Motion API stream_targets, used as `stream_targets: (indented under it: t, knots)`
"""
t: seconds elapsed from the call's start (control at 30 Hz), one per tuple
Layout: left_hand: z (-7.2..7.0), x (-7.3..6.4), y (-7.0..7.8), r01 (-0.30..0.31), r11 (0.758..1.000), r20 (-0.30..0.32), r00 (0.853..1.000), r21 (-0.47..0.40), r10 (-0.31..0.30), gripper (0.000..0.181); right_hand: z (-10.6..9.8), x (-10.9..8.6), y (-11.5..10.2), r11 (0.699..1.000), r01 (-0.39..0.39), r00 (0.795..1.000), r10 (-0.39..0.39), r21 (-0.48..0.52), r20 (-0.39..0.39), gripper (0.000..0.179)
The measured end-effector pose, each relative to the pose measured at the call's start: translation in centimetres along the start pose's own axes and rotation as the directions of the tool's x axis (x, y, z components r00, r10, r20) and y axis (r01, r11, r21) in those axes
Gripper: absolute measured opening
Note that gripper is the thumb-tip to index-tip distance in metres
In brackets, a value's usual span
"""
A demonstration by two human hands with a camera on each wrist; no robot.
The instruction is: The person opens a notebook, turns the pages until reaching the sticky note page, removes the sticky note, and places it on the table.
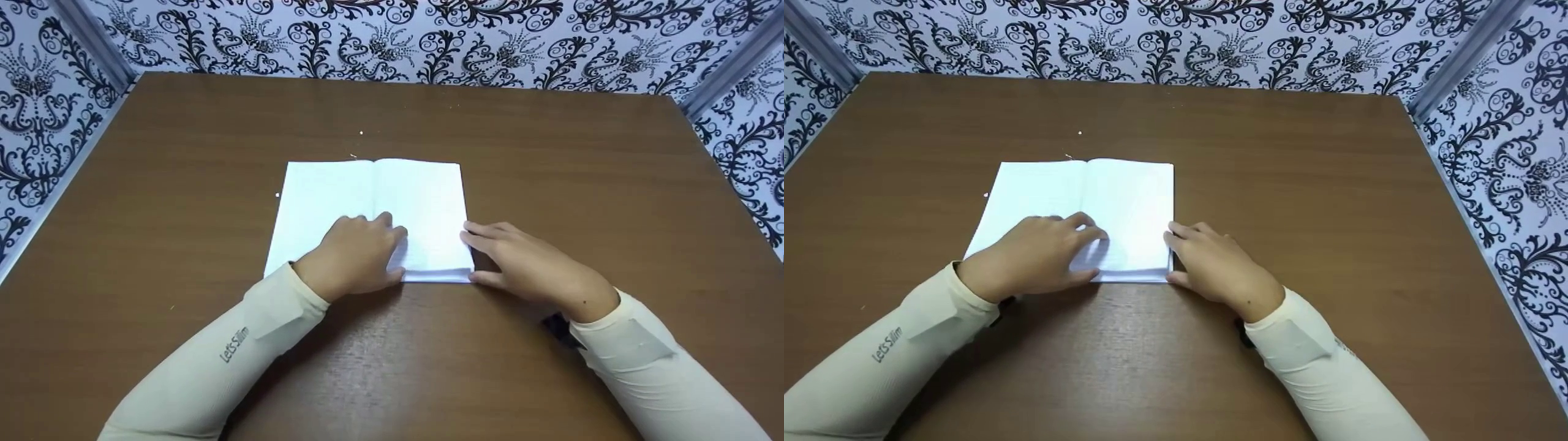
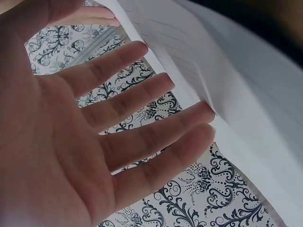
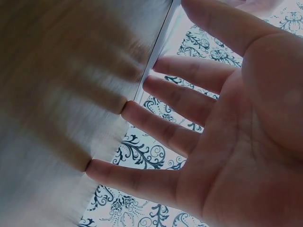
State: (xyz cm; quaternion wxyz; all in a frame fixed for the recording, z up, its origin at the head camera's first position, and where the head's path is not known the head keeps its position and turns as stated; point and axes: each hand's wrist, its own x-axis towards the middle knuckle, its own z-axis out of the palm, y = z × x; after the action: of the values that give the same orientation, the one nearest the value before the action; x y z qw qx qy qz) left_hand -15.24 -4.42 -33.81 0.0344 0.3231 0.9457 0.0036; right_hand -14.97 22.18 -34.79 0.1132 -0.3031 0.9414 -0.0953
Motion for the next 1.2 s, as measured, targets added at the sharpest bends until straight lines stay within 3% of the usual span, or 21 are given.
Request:
stream_targets:
  t: [0.3,0.63,0.87,1.2]
  knots:
    - [0.21,-0.01,-0.13,-0.021,1.0,-0.043,0.999,-0.01,0.021,0.038,-0.11,0.02,-0.03,0.999,-0.05,0.999,0.05,0.009,0.02,0.077]
    - [0.31,0.28,0.18,-0.003,1.0,-0.077,0.997,-0.023,0.001,0.029,0.02,0.23,0.05,0.999,-0.04,0.999,0.04,-0.014,0.025,0.07]
    - [0.42,0.22,0.12,-0.022,1.0,-0.127,0.992,-0.011,0.021,0.028,0.06,0.27,0.08,0.999,-0.031,0.999,0.031,-0.006,0.019,0.07]
    - [0.3,0.26,0.18,-0.018,1.0,-0.112,0.994,-0.021,0.015,0.03,0.07,0.09,0.03,0.999,-0.031,0.999,0.031,0.006,0.022,0.069]
